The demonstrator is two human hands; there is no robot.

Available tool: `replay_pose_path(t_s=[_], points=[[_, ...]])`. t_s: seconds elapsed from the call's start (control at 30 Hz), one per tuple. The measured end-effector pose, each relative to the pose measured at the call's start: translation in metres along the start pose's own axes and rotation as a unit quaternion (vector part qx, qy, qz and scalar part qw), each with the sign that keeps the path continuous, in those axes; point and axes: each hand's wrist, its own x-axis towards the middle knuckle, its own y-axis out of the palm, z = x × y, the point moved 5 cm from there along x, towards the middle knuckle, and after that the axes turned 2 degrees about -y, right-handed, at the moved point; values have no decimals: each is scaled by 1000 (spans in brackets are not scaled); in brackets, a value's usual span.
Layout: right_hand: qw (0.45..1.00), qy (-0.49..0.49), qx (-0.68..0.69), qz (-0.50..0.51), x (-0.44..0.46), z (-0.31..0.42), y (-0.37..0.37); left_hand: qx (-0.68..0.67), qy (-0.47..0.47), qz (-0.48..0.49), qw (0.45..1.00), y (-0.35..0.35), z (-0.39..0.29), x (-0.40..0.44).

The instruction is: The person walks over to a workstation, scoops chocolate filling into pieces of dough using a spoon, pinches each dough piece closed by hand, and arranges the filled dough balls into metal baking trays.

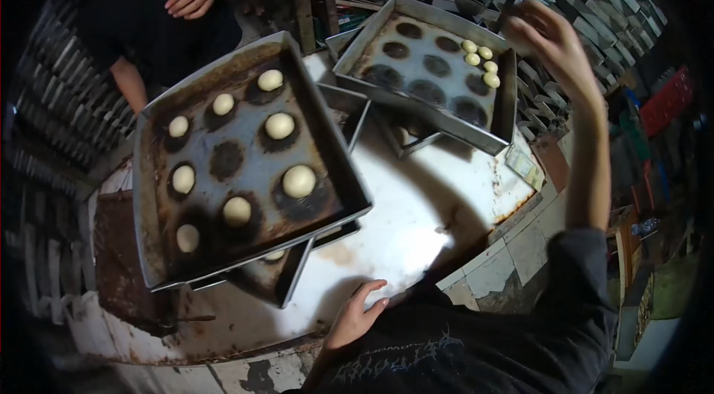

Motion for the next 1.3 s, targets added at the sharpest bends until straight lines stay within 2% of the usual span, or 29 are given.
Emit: replay_pose_path(t_s=[0.1, 0.13, 0.17, 0.2, 0.27, 0.33, 0.37, 0.4, 0.5, 0.53, 0.57, 0.6, 0.67, 0.73, 0.77, 0.8, 0.83, 0.87, 0.9, 0.93, 1.0, 1.03, 1.07, 1.1, 1.13, 1.17, 1.2, 1.27, 1.3], points=[[998, 42, -46, 22, 36, -90, 48, 26, 39, -38, 998, 22, -32, 49], [993, -8, -112, 47, 38, -154, 86, 17, 19, -46, 999, 29, -44, 61], [967, 58, -165, 185, 27, -197, 130, 8, 0, -55, 998, 35, -54, 73], [966, 18, -151, 210, 8, -230, 160, 15, -1, -54, 998, 41, -61, 82], [969, 50, -173, 167, 3, -257, 163, 42, 10, -54, 998, 50, -67, 91], [942, 61, -248, 219, 24, -300, 157, 20, 4, -69, 997, 58, -53, 92], [904, -22, -339, 262, 32, -311, 148, 10, -39, -96, 995, 59, -43, 92], [864, -99, -437, 229, 33, -350, 152, -1, -81, -124, 989, 59, -37, 91], [840, 40, -446, 306, 23, -385, 125, 37, -55, -158, 985, 60, -43, 88], [802, 71, -500, 320, 22, -387, 119, 34, -42, -170, 984, 60, -43, 84], [780, 13, -554, 290, 23, -385, 117, 33, -45, -181, 982, 61, -40, 83], [884, 89, -412, 204, 25, -408, 115, 8, -39, -196, 980, 62, -36, 84], [924, 291, -71, 237, 19, -346, 91, -13, -34, -218, 975, 61, -38, 77], [920, 257, 228, 191, -7, -256, 94, -27, 10, -164, 986, 68, -52, 77], [950, 141, 247, 127, -29, -203, 95, -109, 9, -145, 983, 71, -52, 74], [953, 121, 270, 65, -60, -149, 102, -116, 12, -155, 981, 74, -56, 70], [933, 83, 349, 37, -96, -101, 118, -337, 57, -145, 928, 76, -61, 66], [981, -63, 183, 16, -128, -29, 112, -539, 102, -125, 827, 75, -67, 59], [966, -78, 240, 58, -162, 17, 135, -567, 110, -129, 806, 73, -80, 44], [950, -214, 160, 161, -199, 52, 164, -565, 115, -137, 806, 68, -73, 23], [823, -407, 152, 367, -270, 123, 186, -359, 38, -262, 895, 46, -43, -34], [810, -477, 147, 308, -298, 140, 189, -612, 80, -238, 750, 49, -7, -62], [747, -447, 191, 454, -319, 161, 199, -572, 74, -310, 756, 48, 21, -97], [721, -446, 240, 474, -330, 188, 194, -575, 79, -327, 746, 51, 16, -124], [689, -445, 288, 495, -341, 213, 192, -602, 52, -397, 691, 54, 7, -152], [715, -459, 384, 362, -353, 237, 186, -624, 29, -464, 628, 54, 6, -176], [695, -469, 396, 374, -367, 259, 203, -625, 38, -484, 611, 48, 26, -190], [698, -461, 503, 219, -389, 287, 247, -713, 145, -327, 603, 37, 68, -200], [706, -444, 530, 156, -401, 299, 275, -711, 158, -343, 593, 35, 62, -217]])
